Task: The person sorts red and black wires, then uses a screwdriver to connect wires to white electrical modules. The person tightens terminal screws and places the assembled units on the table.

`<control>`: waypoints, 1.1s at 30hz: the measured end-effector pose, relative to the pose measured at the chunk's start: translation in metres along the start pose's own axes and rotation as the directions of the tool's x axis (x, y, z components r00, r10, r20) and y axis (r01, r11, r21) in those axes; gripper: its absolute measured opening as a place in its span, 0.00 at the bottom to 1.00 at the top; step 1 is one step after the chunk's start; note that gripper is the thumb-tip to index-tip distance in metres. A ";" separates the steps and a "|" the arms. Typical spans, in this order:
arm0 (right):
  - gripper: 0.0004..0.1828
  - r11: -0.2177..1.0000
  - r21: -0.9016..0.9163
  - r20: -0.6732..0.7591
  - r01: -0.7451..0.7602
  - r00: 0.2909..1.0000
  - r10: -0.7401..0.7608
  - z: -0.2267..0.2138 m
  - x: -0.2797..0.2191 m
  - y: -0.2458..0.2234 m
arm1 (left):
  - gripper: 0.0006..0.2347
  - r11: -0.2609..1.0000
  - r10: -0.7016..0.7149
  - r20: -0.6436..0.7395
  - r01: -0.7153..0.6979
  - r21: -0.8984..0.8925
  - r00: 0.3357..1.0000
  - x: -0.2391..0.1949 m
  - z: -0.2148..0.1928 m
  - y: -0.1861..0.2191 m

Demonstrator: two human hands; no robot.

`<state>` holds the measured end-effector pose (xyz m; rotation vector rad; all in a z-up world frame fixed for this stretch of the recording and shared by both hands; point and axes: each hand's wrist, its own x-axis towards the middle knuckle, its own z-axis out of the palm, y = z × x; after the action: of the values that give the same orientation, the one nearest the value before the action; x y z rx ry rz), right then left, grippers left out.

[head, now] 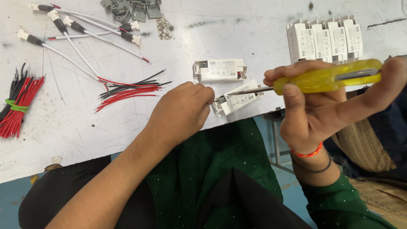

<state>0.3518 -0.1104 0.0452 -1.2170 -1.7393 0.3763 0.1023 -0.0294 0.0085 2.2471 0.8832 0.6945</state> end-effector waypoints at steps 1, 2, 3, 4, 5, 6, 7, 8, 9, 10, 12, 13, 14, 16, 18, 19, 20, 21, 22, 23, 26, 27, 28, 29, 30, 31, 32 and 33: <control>0.50 1.000 0.022 -0.004 0.010 1.000 -0.010 0.002 0.000 0.001 | 0.03 1.000 -0.005 -0.018 0.005 0.001 1.000 -0.001 0.000 0.001; 0.52 0.998 0.059 -0.015 0.034 0.999 -0.033 0.006 0.001 0.004 | 0.03 1.000 -0.009 -0.037 0.009 0.000 0.999 -0.002 0.000 0.003; 0.53 0.996 0.082 -0.015 0.032 0.999 -0.030 0.008 0.000 0.003 | 0.03 1.000 -0.014 -0.055 0.014 0.000 0.998 -0.003 0.000 0.004; 0.53 0.994 0.106 -0.014 0.029 1.000 -0.028 0.010 0.001 0.004 | 0.03 1.000 -0.005 -0.072 0.006 0.004 0.997 -0.003 0.000 0.005; 0.52 0.993 0.115 -0.001 0.001 1.000 -0.001 0.012 -0.002 0.001 | 0.03 1.000 0.003 -0.088 -0.003 0.008 0.996 -0.003 0.000 0.005; 0.52 0.993 0.118 0.009 -0.009 1.000 0.008 0.013 -0.002 0.001 | 0.03 1.000 0.011 -0.106 -0.010 0.012 0.994 -0.004 0.000 0.005; 0.51 0.992 0.122 0.019 -0.018 1.000 0.016 0.015 -0.002 -0.001 | 0.03 1.000 0.007 -0.101 -0.006 0.014 0.995 -0.004 0.001 0.005; 0.52 0.993 0.120 0.024 -0.009 1.000 0.006 0.015 -0.001 -0.001 | 0.03 1.000 0.003 -0.097 -0.001 0.016 0.995 -0.004 0.001 0.005; 0.53 0.994 0.112 0.032 0.002 0.999 -0.005 0.016 0.000 -0.002 | 0.03 1.000 -0.002 -0.094 0.004 0.018 0.996 -0.004 0.002 0.005; 0.53 0.994 0.106 0.039 0.011 0.999 -0.015 0.017 0.001 -0.002 | 0.03 1.000 -0.008 -0.088 0.010 0.023 0.996 -0.004 0.002 0.005; 0.53 0.996 0.089 0.052 0.031 0.998 -0.036 0.017 0.005 -0.003 | 0.03 0.999 -0.020 -0.074 0.022 0.031 0.997 -0.005 0.003 0.006; 0.53 0.996 0.084 0.057 0.040 0.997 -0.045 0.018 0.007 -0.003 | 0.03 0.999 -0.023 -0.069 0.025 0.031 0.997 -0.005 0.003 0.006; 0.53 0.995 0.086 0.059 0.048 0.997 -0.053 0.018 0.010 -0.004 | 0.04 0.999 -0.025 -0.064 0.027 0.030 0.998 -0.005 0.003 0.007; 0.53 0.996 0.068 0.067 0.057 0.996 -0.062 0.019 0.013 -0.007 | 0.04 0.999 -0.029 -0.058 0.031 0.030 0.998 -0.005 0.003 0.007; 0.54 0.997 0.035 0.084 0.061 0.994 -0.064 0.019 0.016 -0.012 | 0.04 0.999 -0.035 -0.056 0.037 0.033 0.998 -0.005 0.003 0.008; 0.54 0.998 0.023 0.093 0.064 0.993 -0.066 0.019 0.017 -0.014 | 0.04 0.999 -0.033 -0.062 0.035 0.032 0.998 -0.005 0.003 0.008; 0.55 0.997 0.017 0.104 0.069 0.992 -0.070 0.018 0.019 -0.015 | 0.04 0.999 -0.031 -0.069 0.033 0.032 0.997 -0.005 0.003 0.007; 0.55 0.997 0.019 0.104 0.071 0.992 -0.072 0.020 0.019 -0.017 | 0.04 0.999 -0.029 -0.075 0.031 0.032 0.997 -0.005 0.003 0.007; 0.55 0.997 0.020 0.106 0.073 0.992 -0.075 0.020 0.021 -0.018 | 0.04 0.999 -0.024 -0.078 0.027 0.032 0.997 -0.005 0.003 0.007; 0.55 0.997 0.030 0.096 0.072 0.993 -0.074 0.022 0.021 -0.019 | 0.05 0.999 -0.019 -0.081 0.022 0.032 0.997 -0.004 0.004 0.007; 0.54 0.995 0.040 0.085 0.087 0.992 -0.090 0.023 0.025 -0.018 | 0.04 0.999 -0.019 -0.083 0.021 0.025 0.996 -0.004 0.005 0.008; 0.54 0.995 0.039 0.087 0.088 0.992 -0.092 0.024 0.026 -0.018 | 0.04 1.000 -0.021 -0.081 0.023 0.021 0.996 -0.004 0.005 0.008; 0.54 0.995 0.038 0.088 0.089 0.992 -0.092 0.024 0.026 -0.018 | 0.04 0.999 -0.025 -0.081 0.027 0.025 0.996 -0.004 0.005 0.009; 0.54 0.996 0.038 0.093 0.086 0.992 -0.089 0.023 0.026 -0.018 | 0.04 0.999 -0.028 -0.081 0.031 0.030 0.996 -0.004 0.006 0.009; 0.54 0.996 0.041 0.095 0.082 0.992 -0.086 0.023 0.026 -0.018 | 0.04 0.999 -0.031 -0.081 0.034 0.035 0.996 -0.005 0.006 0.010; 0.54 0.996 0.043 0.098 0.079 0.992 -0.082 0.023 0.026 -0.018 | 0.04 0.999 -0.032 -0.078 0.035 0.036 0.996 -0.005 0.006 0.010; 0.54 0.996 0.049 0.098 0.075 0.992 -0.079 0.023 0.026 -0.018 | 0.04 0.999 -0.032 -0.074 0.035 0.037 0.997 -0.006 0.006 0.011; 0.54 0.996 0.054 0.095 0.075 0.992 -0.080 0.023 0.026 -0.017 | 0.04 0.999 -0.033 -0.071 0.035 0.038 0.997 -0.007 0.006 0.011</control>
<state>0.3216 -0.0900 0.0593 -1.1075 -1.8435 0.4372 0.1061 -0.0426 0.0108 2.2484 0.9744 0.7506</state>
